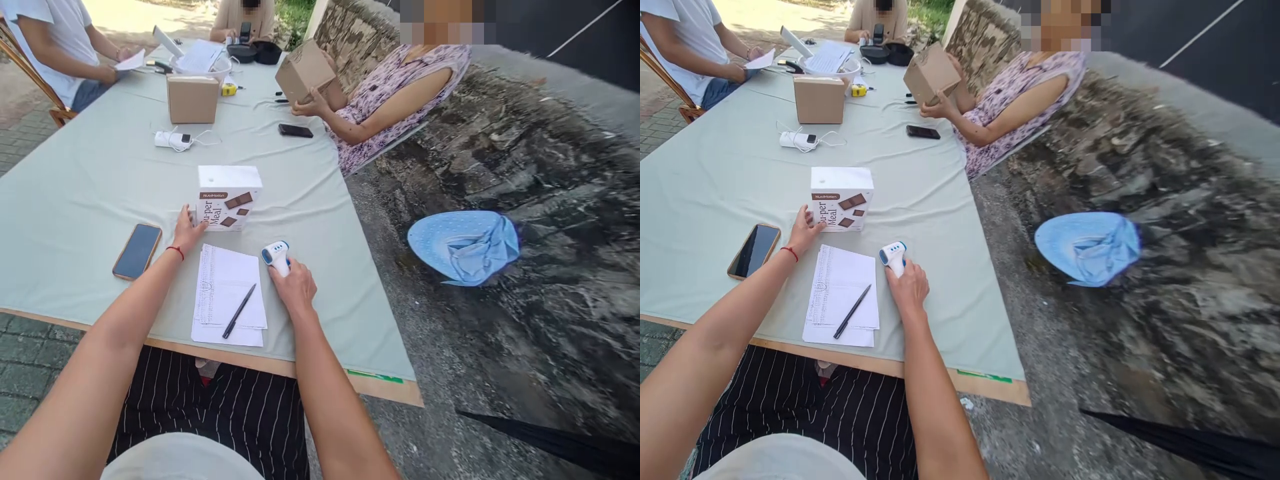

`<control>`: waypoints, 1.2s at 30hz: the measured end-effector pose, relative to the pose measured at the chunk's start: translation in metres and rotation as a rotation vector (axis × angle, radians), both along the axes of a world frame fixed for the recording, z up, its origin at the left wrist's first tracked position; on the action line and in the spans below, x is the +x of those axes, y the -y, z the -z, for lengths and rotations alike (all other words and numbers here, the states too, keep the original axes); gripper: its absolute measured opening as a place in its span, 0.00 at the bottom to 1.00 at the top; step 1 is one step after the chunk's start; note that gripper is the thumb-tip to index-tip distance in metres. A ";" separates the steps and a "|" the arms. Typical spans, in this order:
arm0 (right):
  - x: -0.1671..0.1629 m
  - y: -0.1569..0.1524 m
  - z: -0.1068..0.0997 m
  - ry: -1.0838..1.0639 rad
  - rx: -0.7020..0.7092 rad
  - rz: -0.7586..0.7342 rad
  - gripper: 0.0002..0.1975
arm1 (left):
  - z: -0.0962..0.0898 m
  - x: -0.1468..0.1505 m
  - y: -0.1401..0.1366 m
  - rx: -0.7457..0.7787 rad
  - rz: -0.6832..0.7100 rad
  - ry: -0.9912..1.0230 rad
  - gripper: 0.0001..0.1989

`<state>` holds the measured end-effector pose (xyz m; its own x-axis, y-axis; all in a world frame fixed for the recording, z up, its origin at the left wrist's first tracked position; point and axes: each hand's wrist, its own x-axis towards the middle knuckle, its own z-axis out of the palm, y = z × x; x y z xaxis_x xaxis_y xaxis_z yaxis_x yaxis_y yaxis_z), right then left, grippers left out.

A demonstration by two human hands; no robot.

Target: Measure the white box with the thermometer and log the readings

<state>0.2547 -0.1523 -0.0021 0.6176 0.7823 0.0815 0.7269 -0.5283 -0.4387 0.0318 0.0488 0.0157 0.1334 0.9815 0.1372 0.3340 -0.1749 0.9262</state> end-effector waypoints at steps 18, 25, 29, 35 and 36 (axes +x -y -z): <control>-0.020 0.041 -0.015 0.136 0.289 -0.900 0.07 | 0.003 -0.005 0.093 0.358 0.625 -0.684 0.18; -0.056 0.031 -0.028 -0.410 0.598 -0.313 0.12 | 0.008 -0.013 0.082 0.341 0.605 -0.590 0.31; -0.077 0.067 -0.029 -0.272 0.368 -0.843 0.10 | 0.012 -0.012 0.080 0.356 0.575 -0.586 0.31; -0.087 0.105 -0.001 -0.044 0.264 -0.912 0.19 | 0.016 -0.010 0.079 0.355 0.571 -0.535 0.14; -0.088 0.104 0.003 -0.038 0.278 -0.897 0.19 | 0.016 -0.009 0.078 0.361 0.580 -0.536 0.15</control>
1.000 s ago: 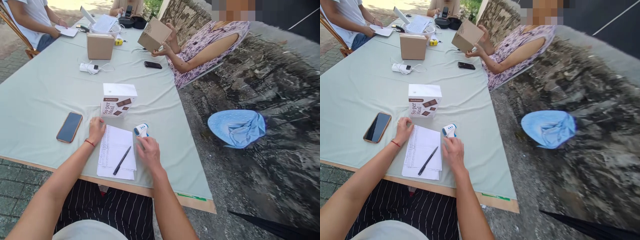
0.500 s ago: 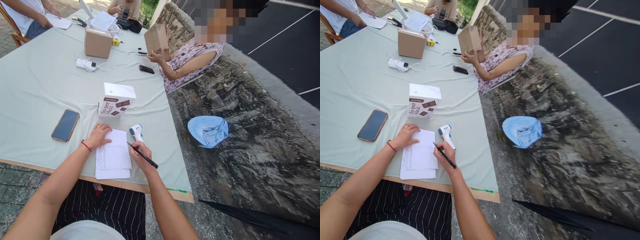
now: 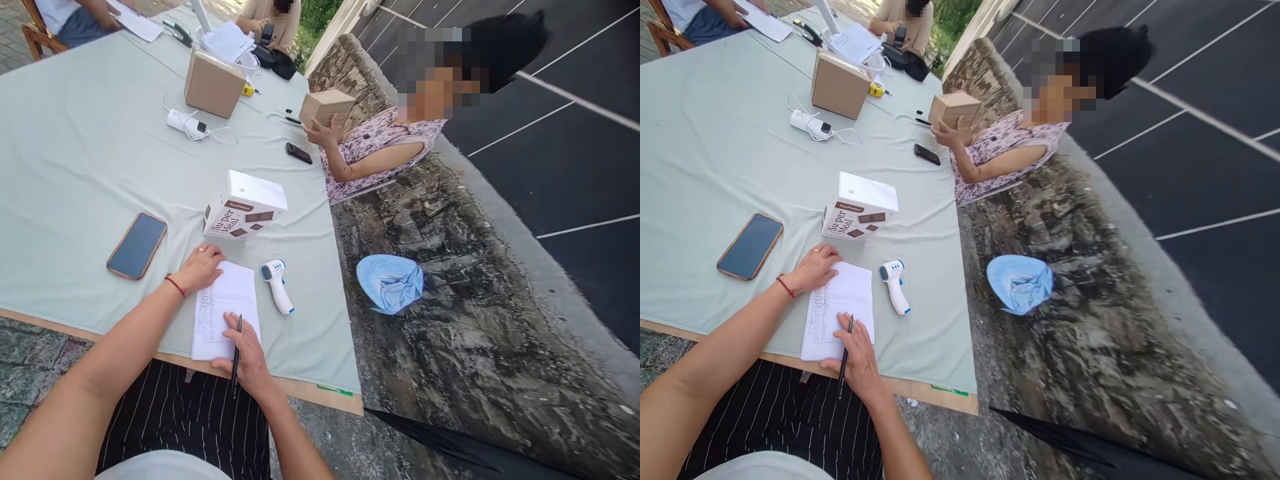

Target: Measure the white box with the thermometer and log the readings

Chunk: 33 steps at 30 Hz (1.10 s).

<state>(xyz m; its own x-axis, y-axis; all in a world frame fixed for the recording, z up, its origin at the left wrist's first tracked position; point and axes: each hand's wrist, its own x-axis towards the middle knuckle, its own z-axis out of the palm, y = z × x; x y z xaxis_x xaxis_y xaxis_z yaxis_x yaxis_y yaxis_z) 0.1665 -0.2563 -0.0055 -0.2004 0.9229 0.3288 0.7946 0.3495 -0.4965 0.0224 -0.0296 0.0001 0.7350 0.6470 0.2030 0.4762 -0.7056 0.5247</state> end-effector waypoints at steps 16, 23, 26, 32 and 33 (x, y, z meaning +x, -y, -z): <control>0.018 -0.119 -0.052 -0.801 -0.085 0.428 0.24 | -0.012 -0.004 -0.007 0.002 -0.087 -0.088 0.31; 0.002 -0.172 -0.013 -0.983 -0.126 0.572 0.10 | -0.021 -0.006 -0.006 -0.083 -0.057 -0.108 0.27; 0.000 -0.165 -0.006 -0.922 -0.115 0.581 0.09 | -0.023 -0.006 -0.004 -0.072 -0.090 -0.084 0.20; 0.002 -0.165 -0.014 -0.853 -0.069 0.613 0.08 | -0.022 0.003 0.001 -0.019 -0.209 -0.053 0.03; 0.003 -0.165 -0.014 -0.826 -0.048 0.618 0.08 | -0.023 0.004 0.002 -0.016 -0.220 -0.051 0.03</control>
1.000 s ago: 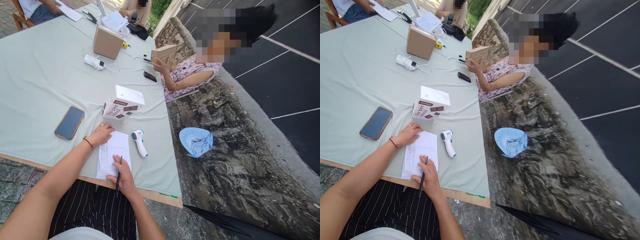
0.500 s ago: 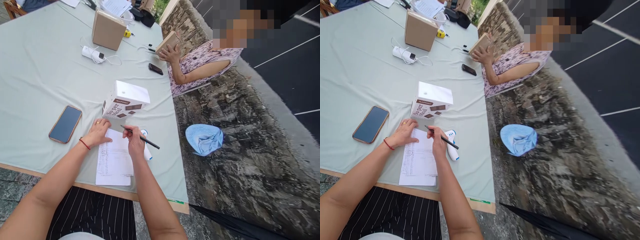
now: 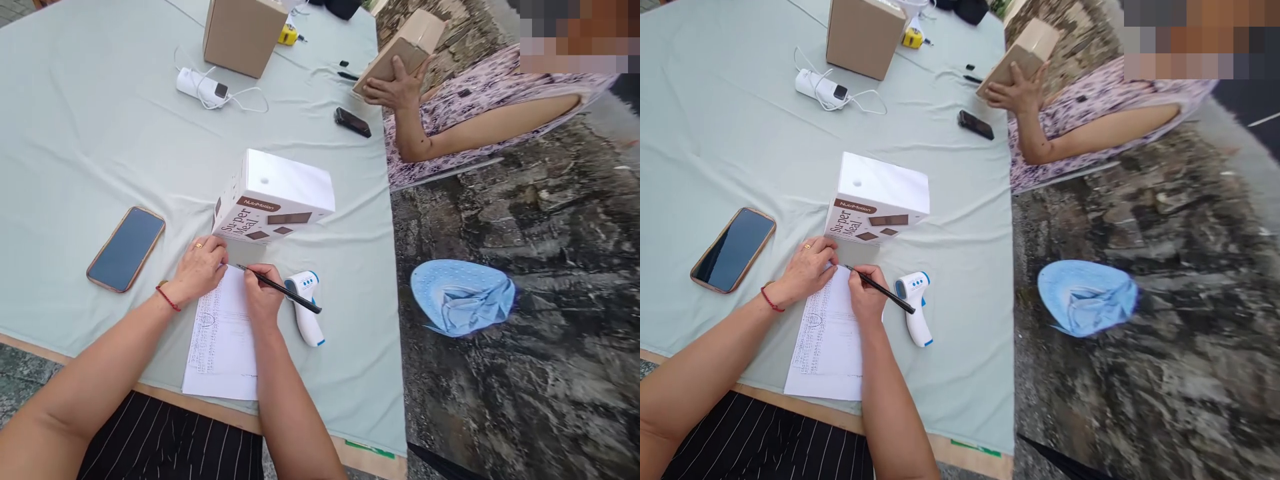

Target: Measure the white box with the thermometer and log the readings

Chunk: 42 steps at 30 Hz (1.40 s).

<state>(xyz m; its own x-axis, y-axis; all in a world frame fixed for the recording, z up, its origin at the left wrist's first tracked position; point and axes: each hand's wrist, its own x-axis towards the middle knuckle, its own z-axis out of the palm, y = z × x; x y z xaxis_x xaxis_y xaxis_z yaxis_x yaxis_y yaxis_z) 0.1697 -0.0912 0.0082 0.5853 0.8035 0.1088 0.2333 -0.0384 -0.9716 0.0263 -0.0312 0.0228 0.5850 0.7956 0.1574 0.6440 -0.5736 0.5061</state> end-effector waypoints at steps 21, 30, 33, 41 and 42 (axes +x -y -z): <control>-0.001 -0.001 0.003 0.062 -0.081 -0.112 0.07 | -0.004 0.002 0.005 -0.033 -0.046 0.011 0.03; -0.002 -0.001 0.005 0.101 -0.078 -0.122 0.07 | -0.005 0.002 0.004 -0.047 -0.042 0.004 0.04; -0.002 -0.001 0.005 0.108 -0.086 -0.127 0.06 | -0.005 0.003 0.004 -0.047 -0.040 0.001 0.04; -0.008 0.003 0.003 0.142 -0.130 -0.107 0.06 | -0.003 0.003 0.003 -0.035 -0.033 0.012 0.05; -0.008 0.004 0.003 0.142 -0.132 -0.111 0.06 | -0.003 0.003 0.003 -0.035 -0.033 0.013 0.05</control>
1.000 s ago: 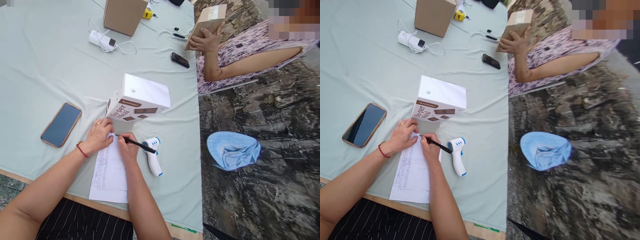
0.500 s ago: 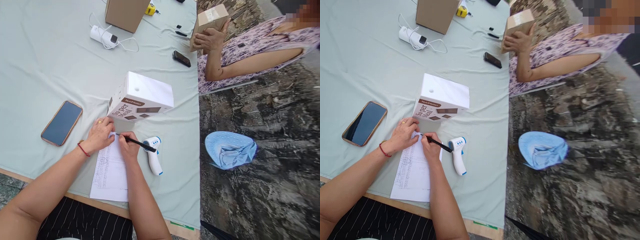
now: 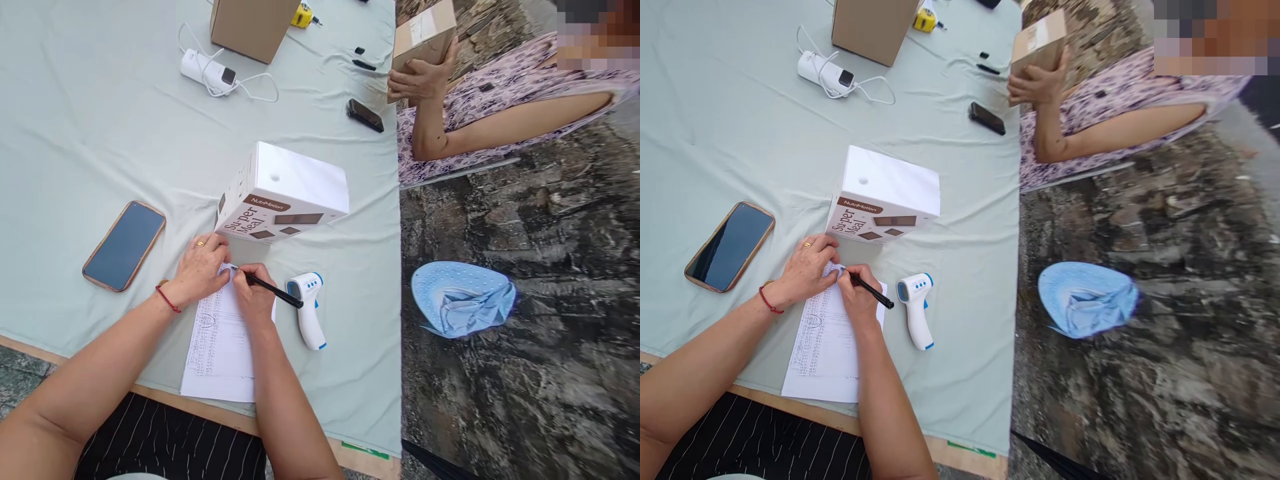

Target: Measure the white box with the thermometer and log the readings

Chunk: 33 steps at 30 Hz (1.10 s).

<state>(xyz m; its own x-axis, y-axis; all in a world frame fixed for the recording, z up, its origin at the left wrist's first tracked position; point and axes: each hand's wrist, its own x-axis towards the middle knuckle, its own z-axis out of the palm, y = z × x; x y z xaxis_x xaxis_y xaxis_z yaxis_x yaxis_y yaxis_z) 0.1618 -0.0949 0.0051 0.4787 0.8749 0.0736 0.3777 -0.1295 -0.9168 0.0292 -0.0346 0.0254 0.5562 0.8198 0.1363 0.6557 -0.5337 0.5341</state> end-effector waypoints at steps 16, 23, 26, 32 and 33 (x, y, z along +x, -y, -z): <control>0.003 -0.002 0.000 -0.021 0.019 -0.005 0.07 | 0.003 0.000 0.000 0.025 0.005 0.003 0.05; 0.003 -0.002 0.001 -0.005 0.027 -0.005 0.07 | 0.001 0.000 0.000 0.020 0.002 -0.005 0.06; 0.003 -0.003 0.001 -0.009 0.028 -0.003 0.07 | 0.001 0.000 0.000 0.018 0.004 -0.001 0.06; 0.003 -0.002 0.001 -0.017 0.018 -0.004 0.06 | -0.001 -0.001 -0.001 -0.009 -0.016 0.063 0.11; 0.003 -0.002 0.001 -0.018 0.018 -0.005 0.06 | 0.000 -0.002 -0.002 -0.015 -0.035 0.095 0.13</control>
